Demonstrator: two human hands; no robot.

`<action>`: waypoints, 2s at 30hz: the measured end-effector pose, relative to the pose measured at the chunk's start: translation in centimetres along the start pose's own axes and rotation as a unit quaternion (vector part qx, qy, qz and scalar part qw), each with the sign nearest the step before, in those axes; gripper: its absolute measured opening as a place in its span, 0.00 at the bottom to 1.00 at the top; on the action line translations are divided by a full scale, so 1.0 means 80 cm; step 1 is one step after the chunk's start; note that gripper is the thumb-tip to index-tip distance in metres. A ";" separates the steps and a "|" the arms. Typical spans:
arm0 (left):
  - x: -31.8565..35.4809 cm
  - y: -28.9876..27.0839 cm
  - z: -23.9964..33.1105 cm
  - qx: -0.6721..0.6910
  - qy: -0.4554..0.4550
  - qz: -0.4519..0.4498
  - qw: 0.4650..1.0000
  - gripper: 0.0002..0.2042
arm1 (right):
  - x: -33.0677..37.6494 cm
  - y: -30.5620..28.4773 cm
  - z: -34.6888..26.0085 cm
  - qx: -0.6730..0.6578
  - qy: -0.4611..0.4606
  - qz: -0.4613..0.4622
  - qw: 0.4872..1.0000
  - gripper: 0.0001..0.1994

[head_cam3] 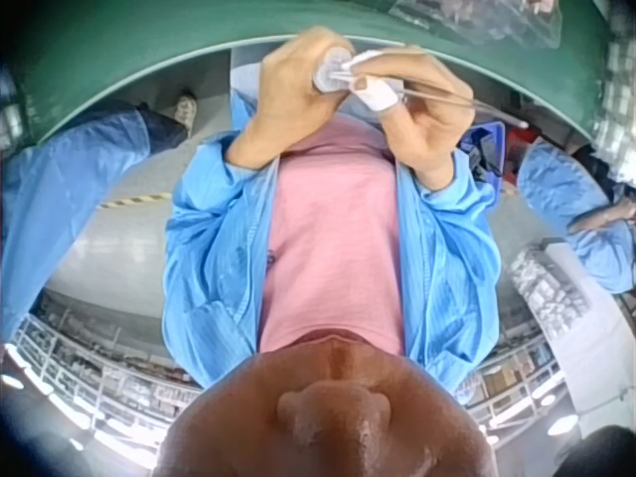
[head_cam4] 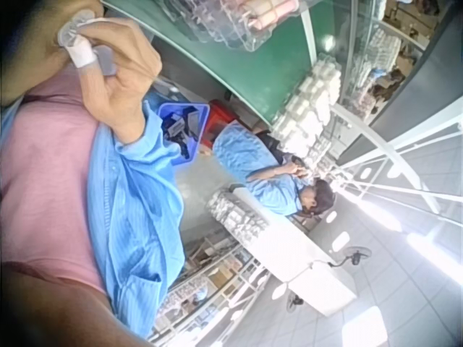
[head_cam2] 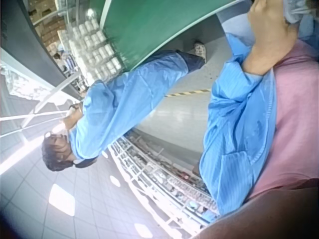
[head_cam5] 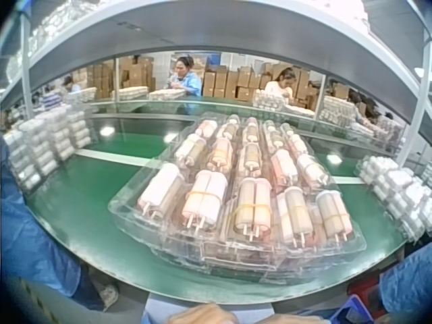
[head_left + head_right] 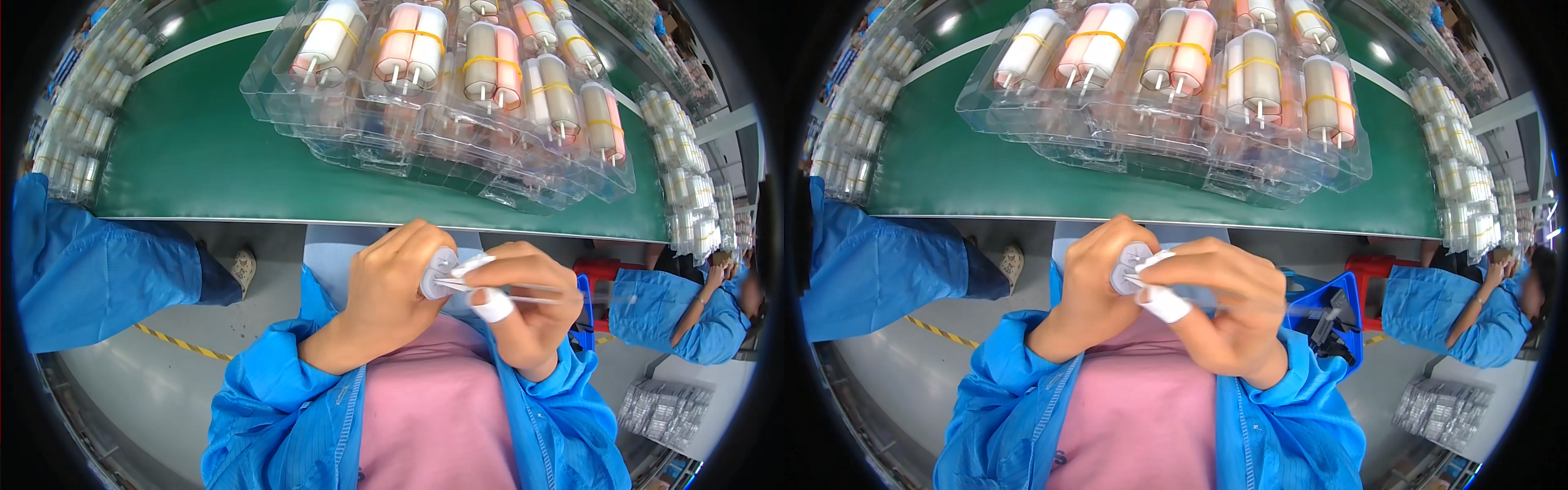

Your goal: The person is seen assembling electronic components into a plastic casing using tweezers and hands at a production line.

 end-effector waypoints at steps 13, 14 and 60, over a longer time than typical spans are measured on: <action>0.001 -0.001 0.000 0.062 -0.030 0.006 0.998 0.13 | 0.003 -0.001 -0.004 -0.020 -0.028 0.022 0.999 0.09; 0.001 -0.002 0.000 0.054 -0.023 0.006 0.998 0.13 | 0.003 0.000 -0.005 -0.014 -0.030 0.020 0.999 0.09; 0.006 0.001 0.006 0.095 0.002 0.009 0.995 0.12 | -0.002 -0.005 -0.003 -0.016 -0.056 0.023 0.998 0.07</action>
Point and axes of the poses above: each hand's wrist, its own x-axis away from the middle knuckle, its own y-axis out of the palm, z = x × y, the point moved 8 cm from there along -x, towards the middle knuckle, and after that the axes turned 15 degrees about x, right-handed, at the moved point
